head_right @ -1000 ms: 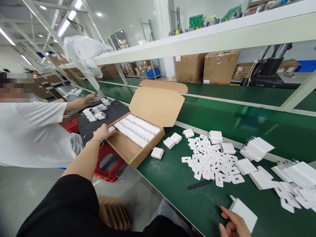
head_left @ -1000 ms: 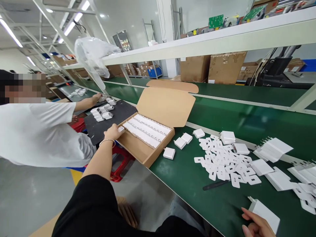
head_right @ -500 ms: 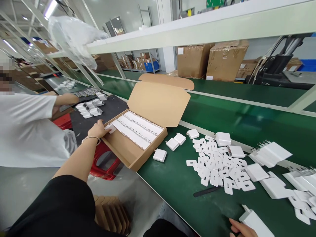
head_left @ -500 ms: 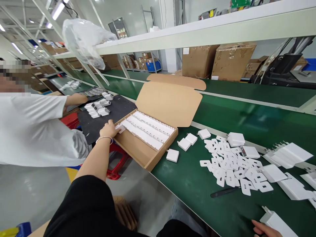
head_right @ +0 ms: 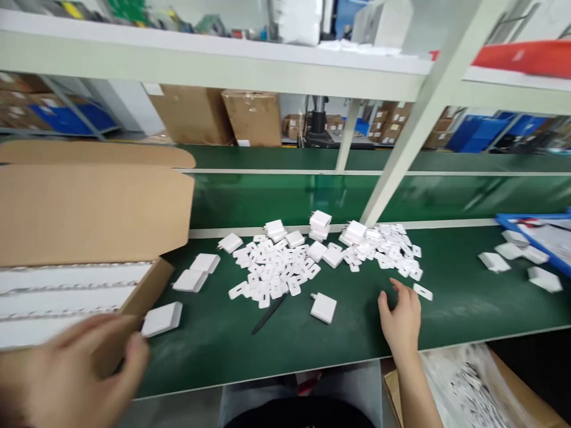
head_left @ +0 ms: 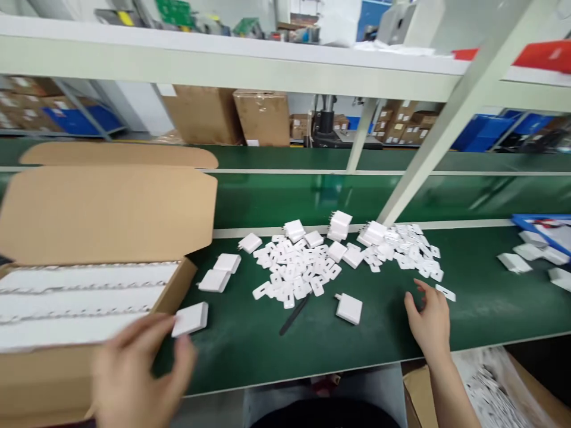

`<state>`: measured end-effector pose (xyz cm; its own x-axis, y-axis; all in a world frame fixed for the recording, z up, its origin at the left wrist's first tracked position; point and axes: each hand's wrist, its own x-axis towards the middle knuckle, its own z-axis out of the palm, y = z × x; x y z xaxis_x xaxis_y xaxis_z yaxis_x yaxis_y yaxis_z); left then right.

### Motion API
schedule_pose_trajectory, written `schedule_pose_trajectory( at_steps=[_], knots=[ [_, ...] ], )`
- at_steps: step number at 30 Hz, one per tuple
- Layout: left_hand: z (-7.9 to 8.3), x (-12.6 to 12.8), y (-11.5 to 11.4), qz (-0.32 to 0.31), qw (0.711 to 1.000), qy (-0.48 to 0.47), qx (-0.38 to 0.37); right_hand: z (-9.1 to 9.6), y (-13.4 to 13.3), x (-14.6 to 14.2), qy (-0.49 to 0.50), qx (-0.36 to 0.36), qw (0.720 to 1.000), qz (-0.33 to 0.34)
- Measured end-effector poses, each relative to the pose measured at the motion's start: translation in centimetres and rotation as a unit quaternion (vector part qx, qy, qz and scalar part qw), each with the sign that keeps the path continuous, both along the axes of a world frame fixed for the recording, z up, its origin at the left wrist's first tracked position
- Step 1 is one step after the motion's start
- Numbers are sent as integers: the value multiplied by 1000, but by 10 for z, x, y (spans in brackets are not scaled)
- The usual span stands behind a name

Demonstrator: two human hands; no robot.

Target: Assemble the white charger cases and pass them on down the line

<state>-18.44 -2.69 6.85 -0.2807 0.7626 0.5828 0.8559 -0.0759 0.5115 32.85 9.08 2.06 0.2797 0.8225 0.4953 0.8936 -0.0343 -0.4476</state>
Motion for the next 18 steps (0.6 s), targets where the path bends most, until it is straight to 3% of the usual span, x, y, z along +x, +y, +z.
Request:
schedule_pose_trajectory(
  at_steps=[2,5,7,9,12,15,18],
  knots=[
    [-9,72,12,-116,987,99,56,0,15,16,-74,4,997,13],
    [-27,173,31,-247,961,126,-8,-1,31,11,-143,-17,987,77],
    [-42,225,45,-268,953,136,-39,-2,34,-5,-157,-32,979,124],
    [-55,261,58,-252,950,159,-89,-5,29,-22,-164,-44,972,161],
    [-66,282,73,-224,952,152,-146,-9,9,-37,-165,-57,967,186],
    [-65,272,75,-278,945,8,-170,-13,-19,-42,-130,-60,969,203],
    [-57,248,63,-359,876,-248,-205,-15,-42,-42,-66,-49,974,211]
  ],
)
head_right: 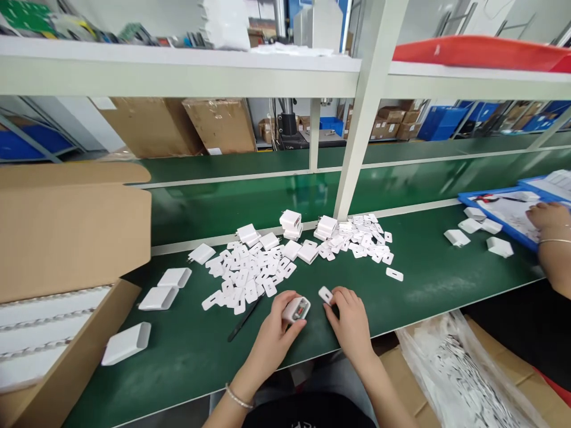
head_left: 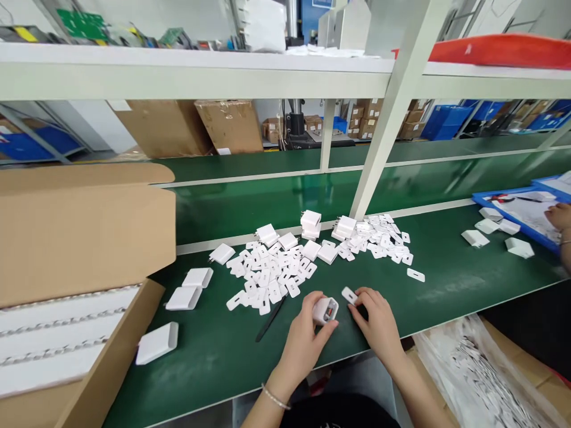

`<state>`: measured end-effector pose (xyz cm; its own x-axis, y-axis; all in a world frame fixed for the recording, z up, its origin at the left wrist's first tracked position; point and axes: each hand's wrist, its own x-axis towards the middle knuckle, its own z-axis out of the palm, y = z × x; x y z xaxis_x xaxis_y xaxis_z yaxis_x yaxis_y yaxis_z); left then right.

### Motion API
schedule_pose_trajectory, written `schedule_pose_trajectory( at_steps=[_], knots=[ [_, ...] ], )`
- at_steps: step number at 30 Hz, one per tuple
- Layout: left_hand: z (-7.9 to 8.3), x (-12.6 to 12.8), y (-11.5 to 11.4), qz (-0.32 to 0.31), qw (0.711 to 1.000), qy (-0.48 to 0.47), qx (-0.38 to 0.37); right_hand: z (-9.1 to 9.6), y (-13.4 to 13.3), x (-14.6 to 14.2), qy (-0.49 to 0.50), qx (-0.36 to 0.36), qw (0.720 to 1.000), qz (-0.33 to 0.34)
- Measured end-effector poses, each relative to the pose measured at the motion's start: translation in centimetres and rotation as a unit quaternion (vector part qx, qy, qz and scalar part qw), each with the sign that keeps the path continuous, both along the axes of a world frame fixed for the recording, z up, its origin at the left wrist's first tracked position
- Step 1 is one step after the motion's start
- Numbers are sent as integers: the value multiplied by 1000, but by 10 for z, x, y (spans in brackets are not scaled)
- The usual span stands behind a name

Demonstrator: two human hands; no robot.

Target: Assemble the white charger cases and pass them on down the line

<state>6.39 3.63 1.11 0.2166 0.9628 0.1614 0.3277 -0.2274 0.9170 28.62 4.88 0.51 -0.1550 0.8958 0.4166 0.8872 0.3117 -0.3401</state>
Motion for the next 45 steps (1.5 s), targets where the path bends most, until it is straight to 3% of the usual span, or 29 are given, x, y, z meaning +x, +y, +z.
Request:
schedule_pose_trajectory(
  at_steps=[2,4,9,15,18,20,23,28,35,39,45],
  knots=[
    [5,-12,-11,-23,989,-136,-47,0,-7,2,31,3,1000,-6],
    [7,-17,-21,-38,972,-227,-38,1,-6,6,42,11,999,-12],
    [8,-15,-32,-73,936,-344,9,5,11,22,55,12,997,-52],
    [7,-17,-32,-55,939,-337,34,7,22,44,73,-60,995,-36],
    [-1,-18,-32,-31,941,-336,-7,15,20,42,103,-84,991,-28],
    [-8,-19,-32,-17,940,-334,-65,28,13,30,147,-104,984,8],
    [-17,-20,-33,-28,936,-328,-122,54,-6,-3,227,-118,959,124],
    [-15,-22,-37,-6,941,-310,-138,81,-30,-56,174,-96,949,244],
    [-10,-25,-38,-27,946,-298,-123,78,-31,-68,155,-128,946,253],
    [-12,-25,-38,-1,951,-283,-126,76,-30,-71,175,-146,942,246],
    [-16,-24,-42,37,966,-247,-68,56,-29,-82,287,-284,902,153]
  ],
)
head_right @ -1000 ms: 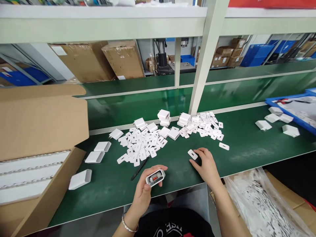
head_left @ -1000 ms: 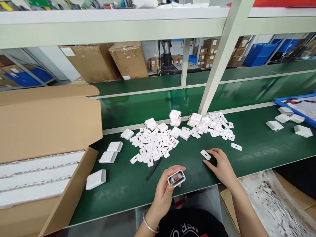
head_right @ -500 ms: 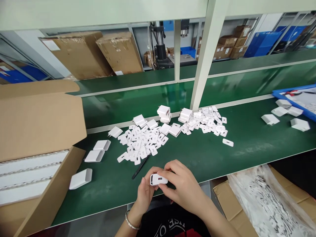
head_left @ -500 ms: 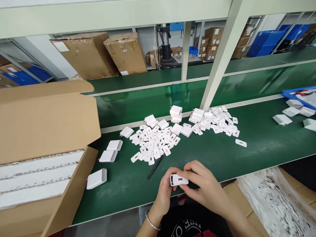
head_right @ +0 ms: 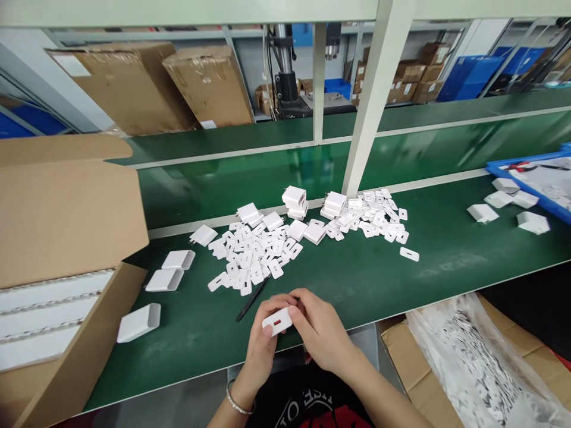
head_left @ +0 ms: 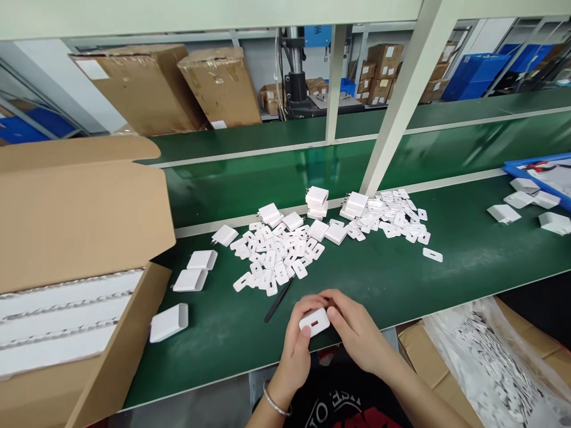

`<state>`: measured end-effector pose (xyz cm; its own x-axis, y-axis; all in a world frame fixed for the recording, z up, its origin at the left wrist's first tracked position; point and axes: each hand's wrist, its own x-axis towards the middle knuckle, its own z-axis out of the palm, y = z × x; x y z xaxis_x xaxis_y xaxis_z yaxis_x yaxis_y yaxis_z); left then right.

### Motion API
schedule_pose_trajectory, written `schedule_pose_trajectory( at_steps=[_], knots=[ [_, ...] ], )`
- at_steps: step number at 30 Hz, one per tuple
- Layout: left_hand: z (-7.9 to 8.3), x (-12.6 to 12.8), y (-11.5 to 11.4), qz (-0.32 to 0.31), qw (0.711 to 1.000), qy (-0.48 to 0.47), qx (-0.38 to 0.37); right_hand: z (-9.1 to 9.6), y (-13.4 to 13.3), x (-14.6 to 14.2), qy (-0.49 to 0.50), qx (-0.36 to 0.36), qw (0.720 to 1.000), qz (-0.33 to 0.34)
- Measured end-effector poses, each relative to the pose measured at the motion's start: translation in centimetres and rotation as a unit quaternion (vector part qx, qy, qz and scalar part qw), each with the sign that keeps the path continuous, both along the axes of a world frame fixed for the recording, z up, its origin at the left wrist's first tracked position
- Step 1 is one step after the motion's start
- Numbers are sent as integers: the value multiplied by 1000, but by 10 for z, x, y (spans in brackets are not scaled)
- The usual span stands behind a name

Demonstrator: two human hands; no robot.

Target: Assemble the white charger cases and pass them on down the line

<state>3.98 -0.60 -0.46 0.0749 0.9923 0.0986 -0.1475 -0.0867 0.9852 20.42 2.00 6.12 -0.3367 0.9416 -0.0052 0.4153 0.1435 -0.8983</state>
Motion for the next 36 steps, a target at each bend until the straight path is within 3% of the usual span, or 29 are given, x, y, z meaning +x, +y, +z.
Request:
schedule_pose_trajectory(
  at_steps=[4,8,12,20,28,36],
  knots=[
    [-1,0,-4,26,997,78,11,-17,0,-9,46,-50,998,8],
    [2,3,-2,64,991,114,24,-31,3,-9,100,-12,995,-14],
    [4,7,2,29,990,128,43,-40,5,-5,148,5,988,-47],
    [-4,1,-2,40,990,129,28,-42,2,-4,141,5,990,-16],
    [-5,0,-1,43,991,124,28,-52,-2,-4,138,4,990,-39],
    [-8,1,-1,82,992,89,47,-45,-1,-5,136,-15,991,9]
  ],
)
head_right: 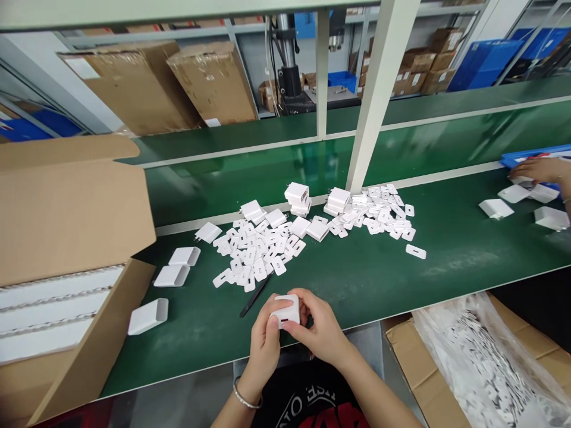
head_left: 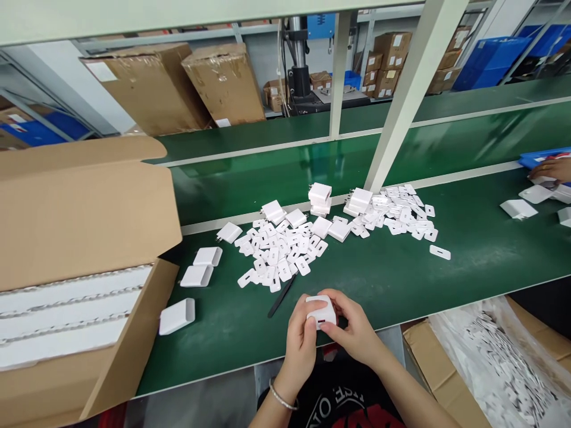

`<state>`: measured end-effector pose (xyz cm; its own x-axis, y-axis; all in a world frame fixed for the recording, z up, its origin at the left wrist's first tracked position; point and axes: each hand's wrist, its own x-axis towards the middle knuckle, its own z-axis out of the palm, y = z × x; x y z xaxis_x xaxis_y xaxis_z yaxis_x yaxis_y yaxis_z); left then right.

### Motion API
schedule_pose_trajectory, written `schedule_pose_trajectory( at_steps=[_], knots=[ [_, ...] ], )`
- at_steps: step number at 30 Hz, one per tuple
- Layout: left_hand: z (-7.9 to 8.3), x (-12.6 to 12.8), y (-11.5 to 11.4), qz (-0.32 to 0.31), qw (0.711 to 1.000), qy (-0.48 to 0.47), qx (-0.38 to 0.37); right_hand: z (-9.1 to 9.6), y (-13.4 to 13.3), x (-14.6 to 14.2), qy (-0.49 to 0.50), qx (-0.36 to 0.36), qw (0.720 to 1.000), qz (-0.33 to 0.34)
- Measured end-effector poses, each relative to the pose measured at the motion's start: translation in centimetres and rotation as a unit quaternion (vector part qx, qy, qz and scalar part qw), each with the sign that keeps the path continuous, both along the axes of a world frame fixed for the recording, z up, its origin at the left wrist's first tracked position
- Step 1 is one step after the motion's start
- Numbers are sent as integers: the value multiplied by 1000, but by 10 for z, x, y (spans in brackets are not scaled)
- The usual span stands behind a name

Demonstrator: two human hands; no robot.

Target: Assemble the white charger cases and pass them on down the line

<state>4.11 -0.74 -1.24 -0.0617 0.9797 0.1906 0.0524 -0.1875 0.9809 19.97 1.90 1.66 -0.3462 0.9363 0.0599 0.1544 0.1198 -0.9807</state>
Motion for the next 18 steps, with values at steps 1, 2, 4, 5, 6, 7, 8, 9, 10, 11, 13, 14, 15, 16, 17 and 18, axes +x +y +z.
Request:
schedule_pose_trajectory(
  at_steps=[1,2,4,5,6,7,8,9,10,11,13,14,15,16,17,18],
  knots=[
    [0,0,-1,-5,1000,-4,-3,0,0,0,3,1,1000,-1],
    [1,-1,-1,-13,1000,-11,-10,-1,0,0,4,8,1000,-4],
    [2,-2,-1,-35,998,-48,-35,-2,-1,0,-2,36,999,-20],
    [3,-3,0,-46,994,-81,-51,-3,-1,0,-8,56,998,-30],
    [4,-3,2,-56,989,-120,-71,-4,-1,0,-15,79,996,-39],
    [6,-4,3,-64,981,-160,-91,-4,-1,-1,-21,101,994,-45],
    [7,-4,5,-67,972,-195,-110,-4,-1,-1,-25,121,991,-48],
    [9,-4,7,-69,965,-219,-128,-3,-1,-1,-30,137,989,-47],
    [10,-5,8,-72,960,-228,-143,-3,-1,-1,-37,147,988,-41],
    [12,-5,9,-75,959,-227,-153,-2,0,-1,-45,153,987,-33],
    [16,-8,8,-70,964,-204,-153,-2,0,-2,-66,157,985,-15],
    [18,-12,7,-57,969,-190,-143,-2,0,-3,-75,159,984,-9],
    [20,-19,5,-34,975,-177,-128,-3,0,-3,-82,159,984,-7],
    [21,-30,2,2,981,-162,-108,-5,1,-4,-83,158,984,-8],
    [23,-45,0,49,985,-142,-84,-7,1,-4,-81,153,985,-13],
    [25,-65,-2,106,986,-116,-56,-9,2,-4,-76,146,986,-21]
  ],
)
